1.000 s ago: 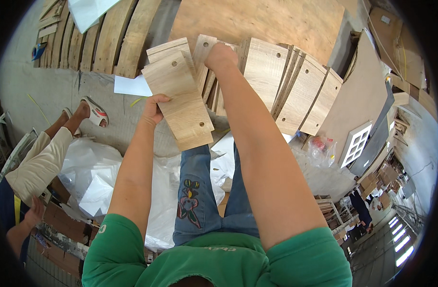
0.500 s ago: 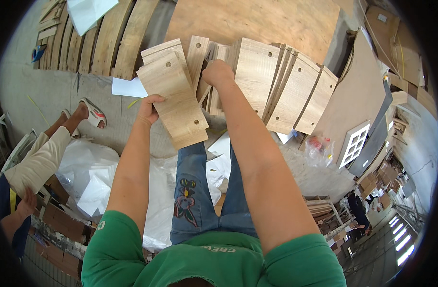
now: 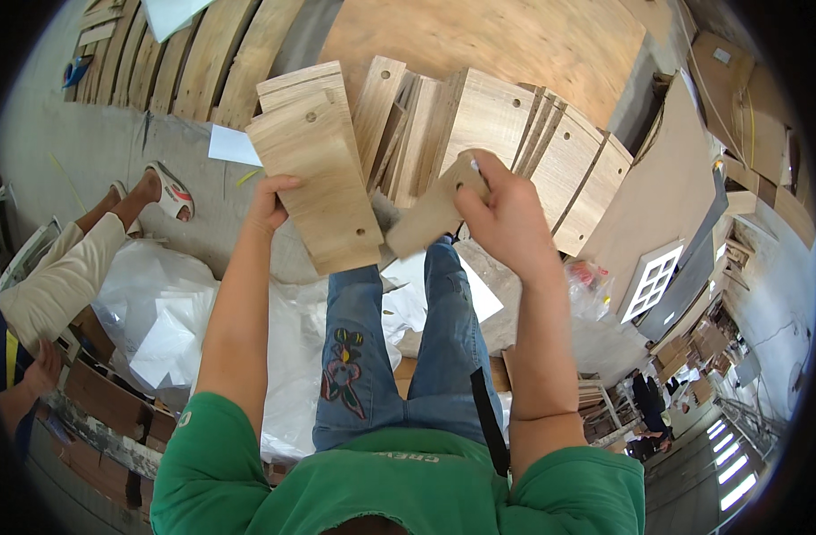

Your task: The person picks up several wooden panels from a floor stack, places them into a cardboard box on a conveyor belt, and inserts foam protective padding into the box.

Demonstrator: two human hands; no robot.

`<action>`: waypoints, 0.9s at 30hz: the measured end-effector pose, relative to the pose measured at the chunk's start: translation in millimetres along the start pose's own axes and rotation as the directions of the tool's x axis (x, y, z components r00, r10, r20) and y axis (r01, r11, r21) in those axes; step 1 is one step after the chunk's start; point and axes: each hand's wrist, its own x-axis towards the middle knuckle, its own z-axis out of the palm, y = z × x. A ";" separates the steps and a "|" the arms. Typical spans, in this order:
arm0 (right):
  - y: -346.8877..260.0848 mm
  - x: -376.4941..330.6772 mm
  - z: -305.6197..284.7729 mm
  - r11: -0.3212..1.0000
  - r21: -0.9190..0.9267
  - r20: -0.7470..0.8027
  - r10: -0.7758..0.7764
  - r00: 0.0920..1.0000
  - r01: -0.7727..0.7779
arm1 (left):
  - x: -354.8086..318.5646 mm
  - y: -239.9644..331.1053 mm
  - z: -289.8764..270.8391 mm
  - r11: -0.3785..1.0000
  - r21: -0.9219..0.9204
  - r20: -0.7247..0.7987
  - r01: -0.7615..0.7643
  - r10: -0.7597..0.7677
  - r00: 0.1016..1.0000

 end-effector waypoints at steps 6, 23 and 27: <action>-37.8 -3.3 29.1 0.917 0.346 0.496 -0.001 0.868 -0.197 | -76.4 -27.8 10.2 0.997 -0.049 -0.001 -0.056 0.056 0.998; 61.2 172.6 105.3 0.762 -0.647 0.165 0.108 0.980 0.025 | -143.9 -144.0 -15.8 0.883 -0.468 -0.062 0.021 -0.057 0.996; 36.4 181.4 103.8 0.778 -0.623 0.257 0.297 0.920 -0.078 | -96.2 -175.6 -42.3 0.743 -0.659 -0.081 -0.115 0.081 0.993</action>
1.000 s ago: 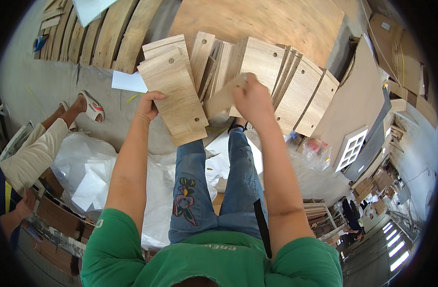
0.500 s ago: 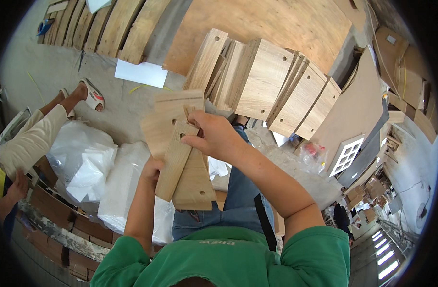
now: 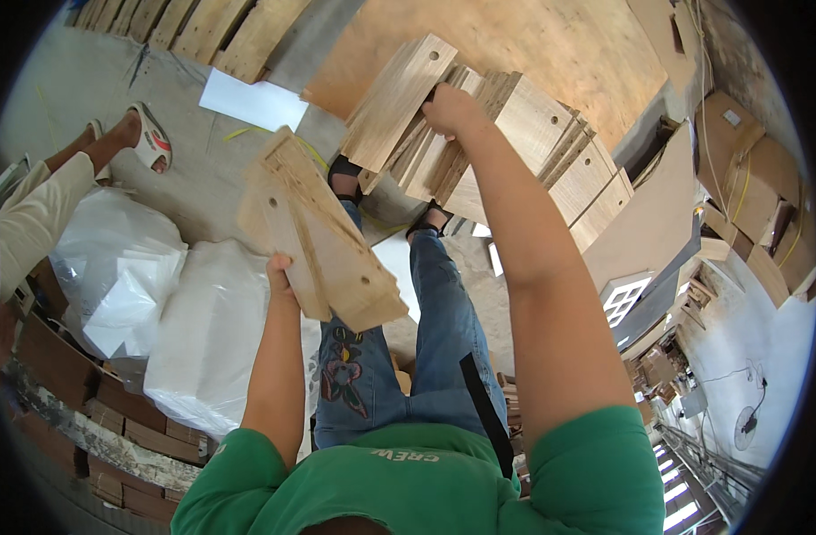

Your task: The person picks up several wooden panels from a floor stack, places them into a cardboard box on a conveyor belt, and inserts foam protective padding into the box.

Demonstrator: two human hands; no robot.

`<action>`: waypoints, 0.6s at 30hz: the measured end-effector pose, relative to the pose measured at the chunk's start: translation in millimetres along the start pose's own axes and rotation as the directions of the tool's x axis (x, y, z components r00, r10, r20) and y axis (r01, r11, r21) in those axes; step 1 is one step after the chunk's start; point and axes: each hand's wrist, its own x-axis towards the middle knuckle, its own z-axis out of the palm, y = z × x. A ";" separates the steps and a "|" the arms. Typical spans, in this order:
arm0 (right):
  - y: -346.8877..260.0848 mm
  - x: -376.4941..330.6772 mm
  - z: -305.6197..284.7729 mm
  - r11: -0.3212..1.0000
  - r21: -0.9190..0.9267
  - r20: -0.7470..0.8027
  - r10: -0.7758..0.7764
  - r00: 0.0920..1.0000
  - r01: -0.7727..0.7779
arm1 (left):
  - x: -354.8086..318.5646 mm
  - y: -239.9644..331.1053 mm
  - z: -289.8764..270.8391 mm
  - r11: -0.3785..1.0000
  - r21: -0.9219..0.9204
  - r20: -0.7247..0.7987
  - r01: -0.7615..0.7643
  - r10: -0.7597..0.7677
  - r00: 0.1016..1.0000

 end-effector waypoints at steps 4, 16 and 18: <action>0.5 9.9 -5.1 0.995 -0.095 0.077 0.008 0.997 -0.001 | 59.7 -34.6 -5.1 0.983 -0.152 -0.019 -0.107 0.106 0.994; 26.7 1.9 11.3 0.969 -0.154 -0.231 -0.225 0.947 0.192 | 92.2 -71.3 -11.5 0.953 -0.212 -0.020 -0.217 0.218 0.976; 26.7 -12.9 11.7 0.986 -0.029 -0.244 -0.166 0.955 0.164 | 82.9 -74.6 -15.5 0.961 -0.200 -0.027 -0.191 0.189 0.982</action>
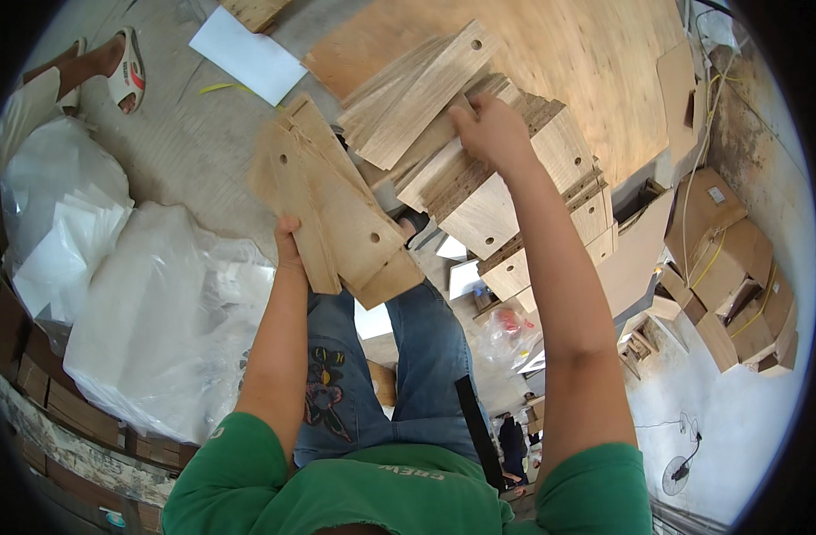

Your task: The person picks up several wooden panels from a floor stack, places them into a cardboard box on a conveyor belt, and inserts foam protective padding into the box.

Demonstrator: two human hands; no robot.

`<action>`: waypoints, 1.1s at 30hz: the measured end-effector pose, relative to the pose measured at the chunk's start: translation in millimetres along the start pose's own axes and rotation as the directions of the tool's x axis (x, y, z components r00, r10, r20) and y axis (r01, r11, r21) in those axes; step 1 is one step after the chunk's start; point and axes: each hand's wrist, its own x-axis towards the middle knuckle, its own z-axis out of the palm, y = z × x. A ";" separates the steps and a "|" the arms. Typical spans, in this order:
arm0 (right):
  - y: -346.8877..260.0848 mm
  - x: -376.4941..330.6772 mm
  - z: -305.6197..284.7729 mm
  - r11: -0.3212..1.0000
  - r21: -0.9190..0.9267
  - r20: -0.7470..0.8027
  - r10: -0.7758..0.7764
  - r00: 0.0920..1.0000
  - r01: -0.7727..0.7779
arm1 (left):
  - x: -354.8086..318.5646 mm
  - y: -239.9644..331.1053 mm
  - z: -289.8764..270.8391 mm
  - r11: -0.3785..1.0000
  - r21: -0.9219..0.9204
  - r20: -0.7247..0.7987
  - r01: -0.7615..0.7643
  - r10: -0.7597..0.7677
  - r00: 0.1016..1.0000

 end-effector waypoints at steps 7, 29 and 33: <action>-23.8 -66.5 -47.6 0.934 0.279 0.265 0.149 0.953 -0.224 | -60.7 -2.9 -13.7 0.986 -0.040 0.030 0.161 -0.160 0.987; -186.2 55.9 29.1 0.839 -0.235 0.483 -0.338 0.808 0.491 | -95.9 56.1 6.4 0.987 -0.007 0.384 0.160 -0.145 0.912; -122.8 162.3 98.9 0.701 -0.571 0.446 -0.172 0.878 0.427 | -102.8 -0.9 -34.8 0.959 -0.283 0.238 0.035 0.034 0.971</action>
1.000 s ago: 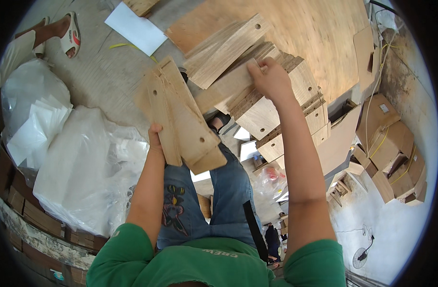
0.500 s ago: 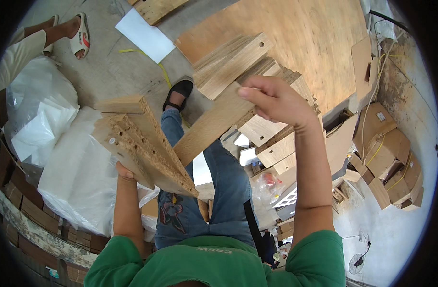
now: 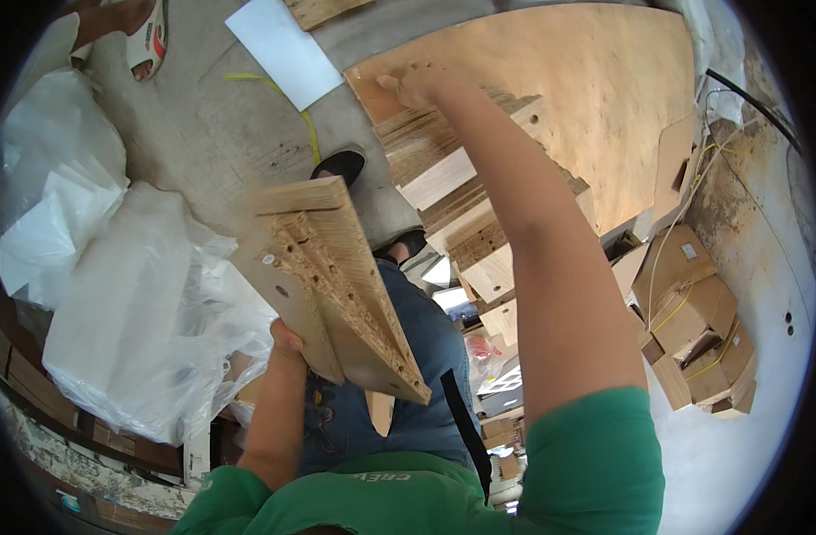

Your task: The person picks up several wooden panels from a floor stack, places them into a cardboard box on a conveyor belt, and inserts foam protective padding into the box.

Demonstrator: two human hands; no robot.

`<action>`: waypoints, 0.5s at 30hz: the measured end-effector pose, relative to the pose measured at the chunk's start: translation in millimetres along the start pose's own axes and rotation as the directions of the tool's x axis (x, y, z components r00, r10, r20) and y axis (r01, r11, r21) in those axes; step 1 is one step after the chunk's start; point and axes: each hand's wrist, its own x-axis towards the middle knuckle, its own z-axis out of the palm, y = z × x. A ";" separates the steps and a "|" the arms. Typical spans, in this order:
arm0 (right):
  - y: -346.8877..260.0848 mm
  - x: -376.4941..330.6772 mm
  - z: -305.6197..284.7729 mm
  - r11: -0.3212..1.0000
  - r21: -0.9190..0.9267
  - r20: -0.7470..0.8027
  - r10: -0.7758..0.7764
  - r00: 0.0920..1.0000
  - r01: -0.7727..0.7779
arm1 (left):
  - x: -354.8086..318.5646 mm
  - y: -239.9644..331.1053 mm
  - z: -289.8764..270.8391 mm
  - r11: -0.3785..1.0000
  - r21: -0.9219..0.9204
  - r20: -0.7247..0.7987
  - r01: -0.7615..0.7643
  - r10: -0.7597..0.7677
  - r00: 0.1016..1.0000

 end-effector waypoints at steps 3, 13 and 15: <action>-6.4 21.1 30.6 0.982 -0.186 0.112 0.065 0.992 -0.044 | -7.0 -27.6 15.8 0.976 -0.140 -0.114 -0.168 0.153 0.982; 10.3 -11.4 93.0 0.969 -0.238 0.321 0.142 0.936 -0.066 | -6.3 -35.4 9.0 0.950 -0.287 -0.113 -0.123 0.094 0.989; 14.3 -6.1 89.2 0.962 -0.263 0.256 0.148 0.955 -0.079 | -3.9 -32.9 19.8 0.957 -0.262 -0.159 -0.128 0.088 0.983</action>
